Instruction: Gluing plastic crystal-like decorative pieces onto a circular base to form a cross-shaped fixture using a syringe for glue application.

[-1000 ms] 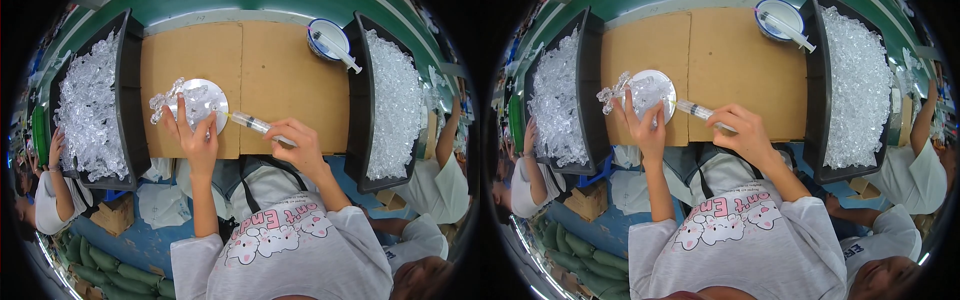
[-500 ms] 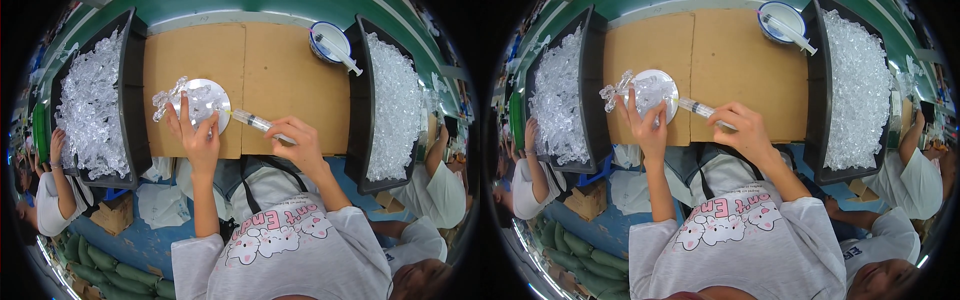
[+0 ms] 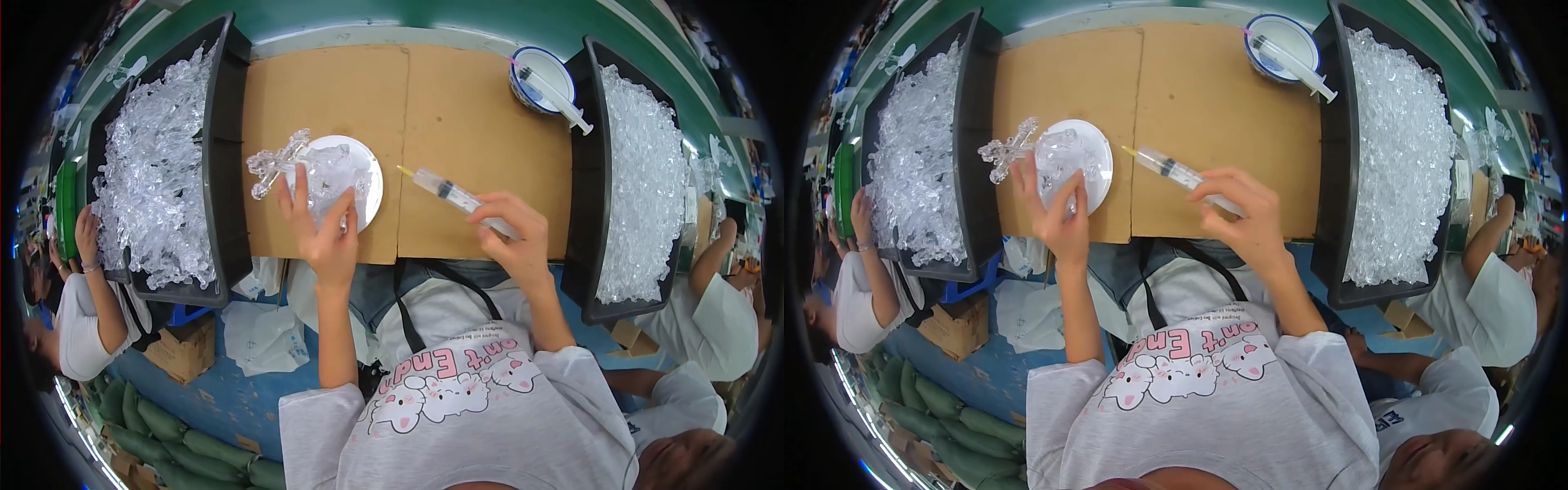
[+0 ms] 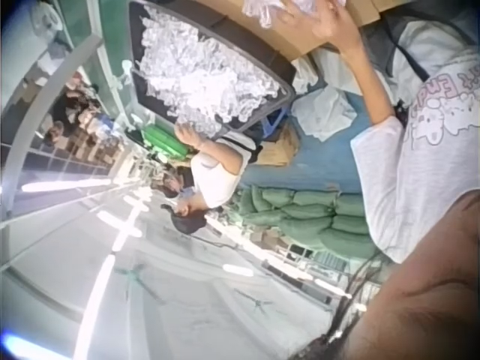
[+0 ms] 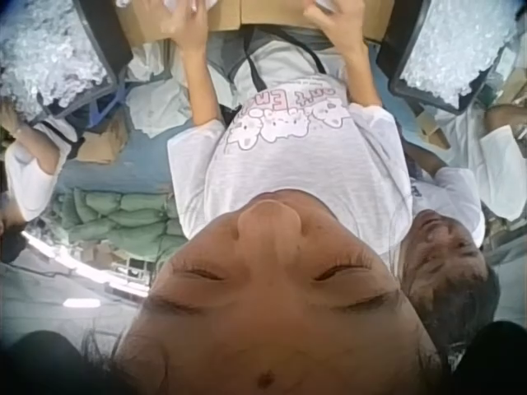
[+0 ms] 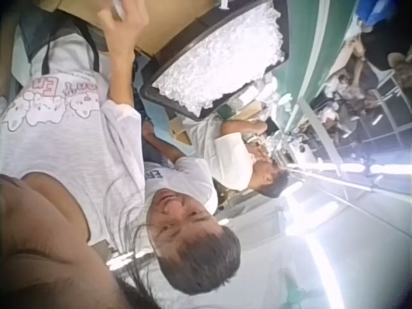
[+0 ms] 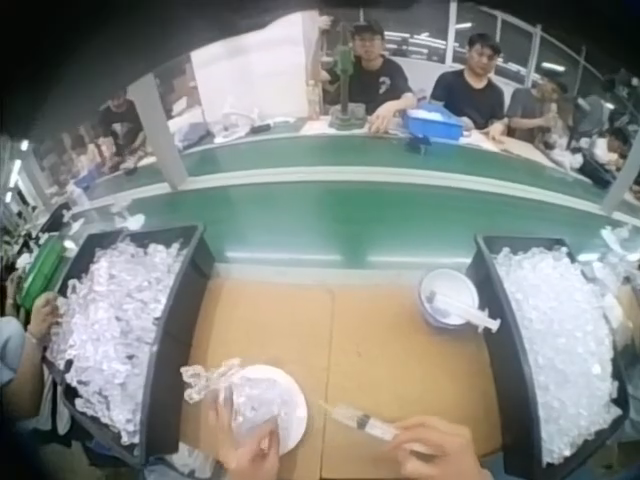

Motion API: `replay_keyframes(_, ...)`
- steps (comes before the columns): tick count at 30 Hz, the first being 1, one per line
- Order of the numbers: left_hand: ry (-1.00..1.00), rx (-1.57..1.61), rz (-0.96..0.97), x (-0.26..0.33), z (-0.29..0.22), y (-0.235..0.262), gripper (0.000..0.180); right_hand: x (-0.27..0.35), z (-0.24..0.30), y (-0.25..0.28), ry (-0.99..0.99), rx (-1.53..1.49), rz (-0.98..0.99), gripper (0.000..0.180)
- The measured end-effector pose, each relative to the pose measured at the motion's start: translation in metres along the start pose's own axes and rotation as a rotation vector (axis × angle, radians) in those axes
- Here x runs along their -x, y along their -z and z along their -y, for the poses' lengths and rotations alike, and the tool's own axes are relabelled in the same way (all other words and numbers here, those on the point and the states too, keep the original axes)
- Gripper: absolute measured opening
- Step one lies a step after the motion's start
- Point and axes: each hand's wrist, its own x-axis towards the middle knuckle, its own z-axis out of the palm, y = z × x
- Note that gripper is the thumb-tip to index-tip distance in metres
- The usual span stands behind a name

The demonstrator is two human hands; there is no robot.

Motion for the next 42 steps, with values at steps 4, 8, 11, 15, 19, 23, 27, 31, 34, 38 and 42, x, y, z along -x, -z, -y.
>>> replay_keyframes(4,0.113,0.196,-0.175,-0.005,0.001,0.006,0.023,0.004,0.001,0.007,-0.002,-0.015,-0.04,0.021)
replay_keyframes(8,0.194,0.356,-0.288,-0.002,0.006,0.005,0.02,0.003,0.0,0.007,-0.016,-0.02,-0.057,0.02)
replay_keyframes(11,0.253,0.391,-0.346,-0.003,0.002,0.005,0.018,0.002,-0.001,0.006,-0.006,-0.027,-0.053,0.019)
replay_keyframes(15,0.275,0.45,-0.389,-0.004,0.001,0.003,0.018,0.003,0.0,0.008,-0.019,-0.029,-0.061,0.018)
replay_keyframes(19,0.26,0.443,-0.389,-0.004,0.004,0.005,0.018,0.002,0.0,0.008,-0.012,-0.039,-0.058,0.018)
replay_keyframes(23,0.248,0.431,-0.383,-0.004,0.004,0.002,0.02,0.002,-0.004,0.009,-0.074,-0.046,-0.06,0.017)
replay_keyframes(27,0.185,0.348,-0.325,-0.007,0.001,0.0,0.023,0.0,-0.014,0.007,-0.095,-0.04,-0.12,0.017)
replay_keyframes(31,-0.028,0.006,-0.049,-0.014,-0.005,-0.013,0.02,-0.005,-0.03,0.006,-0.05,0.044,-0.171,0.02)
replay_keyframes(34,-0.084,-0.055,0.039,-0.013,-0.003,-0.016,0.019,-0.006,-0.036,0.005,0.002,0.176,-0.198,0.023)
replay_keyframes(38,-0.072,-0.01,0.049,-0.016,-0.01,-0.006,0.022,-0.004,-0.04,0.009,0.032,0.194,-0.164,0.024)
replay_keyframes(42,-0.044,0.067,-0.053,-0.012,-0.003,0.011,0.032,-0.004,-0.025,0.014,0.002,0.009,0.0,0.024)
